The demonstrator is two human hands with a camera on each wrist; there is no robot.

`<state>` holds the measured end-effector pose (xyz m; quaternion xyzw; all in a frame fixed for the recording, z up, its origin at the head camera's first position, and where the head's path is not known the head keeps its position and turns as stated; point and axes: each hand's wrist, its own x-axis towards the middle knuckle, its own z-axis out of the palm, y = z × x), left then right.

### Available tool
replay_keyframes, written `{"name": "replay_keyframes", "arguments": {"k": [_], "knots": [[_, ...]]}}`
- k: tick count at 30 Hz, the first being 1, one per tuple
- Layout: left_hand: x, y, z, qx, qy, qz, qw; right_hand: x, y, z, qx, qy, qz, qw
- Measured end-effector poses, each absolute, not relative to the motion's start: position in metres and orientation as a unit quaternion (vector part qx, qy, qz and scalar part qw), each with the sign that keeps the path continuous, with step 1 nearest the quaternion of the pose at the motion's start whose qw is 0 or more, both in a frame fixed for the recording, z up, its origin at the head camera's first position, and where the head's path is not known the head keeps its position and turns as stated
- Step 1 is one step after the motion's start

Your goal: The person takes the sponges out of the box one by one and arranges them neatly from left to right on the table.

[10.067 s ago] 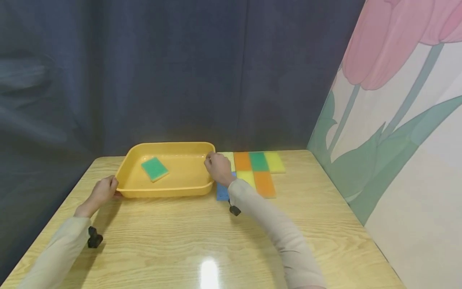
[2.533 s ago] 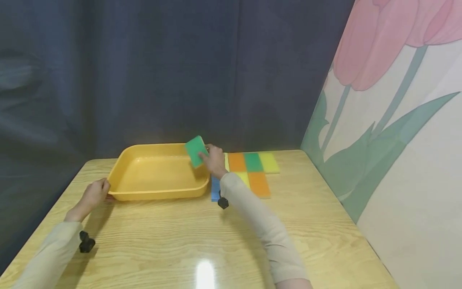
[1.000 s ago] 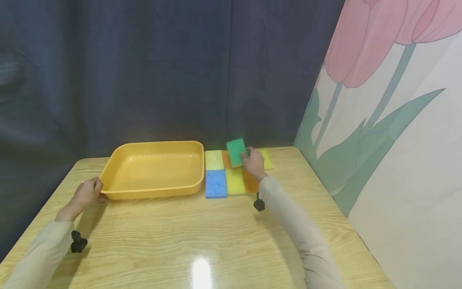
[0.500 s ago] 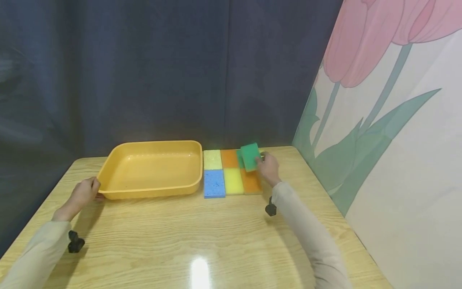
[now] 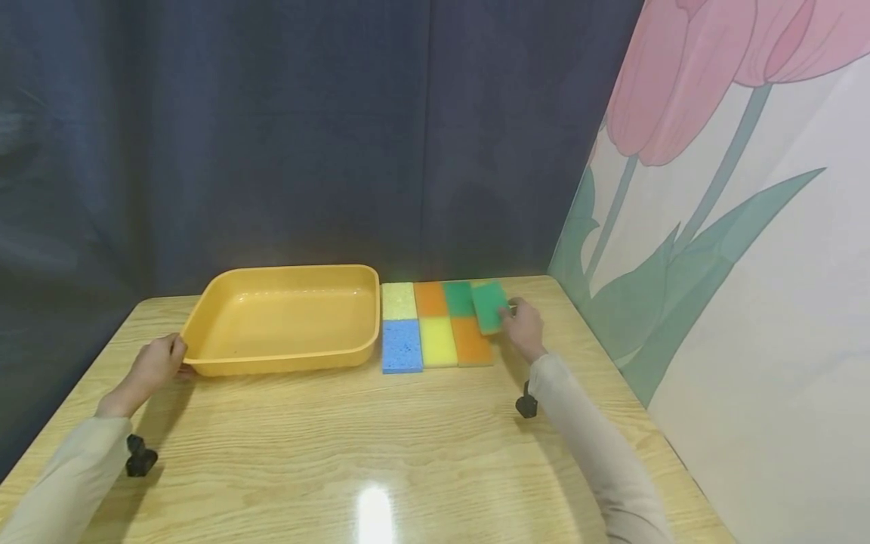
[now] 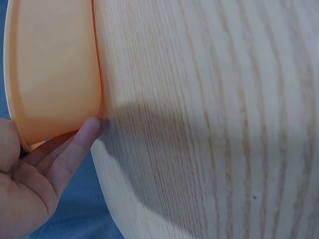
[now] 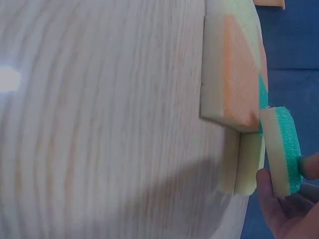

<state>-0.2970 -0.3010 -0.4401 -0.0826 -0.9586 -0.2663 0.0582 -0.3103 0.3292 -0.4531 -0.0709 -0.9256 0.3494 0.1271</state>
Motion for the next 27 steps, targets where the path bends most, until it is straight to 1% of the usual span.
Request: {"name": "replay_keyframes", "arguments": {"k": [14,27], "knots": [[-0.297,-0.302,-0.442,-0.088,-0.958,-0.261,0.077,-0.288,0.348,-0.459,-0.082,-0.928,0.344,0.113],[-0.296,-0.302,-0.439,-0.091,-0.958,-0.262,0.068,-0.273,0.348,-0.466,-0.079,-0.932,0.340,0.100]]}}
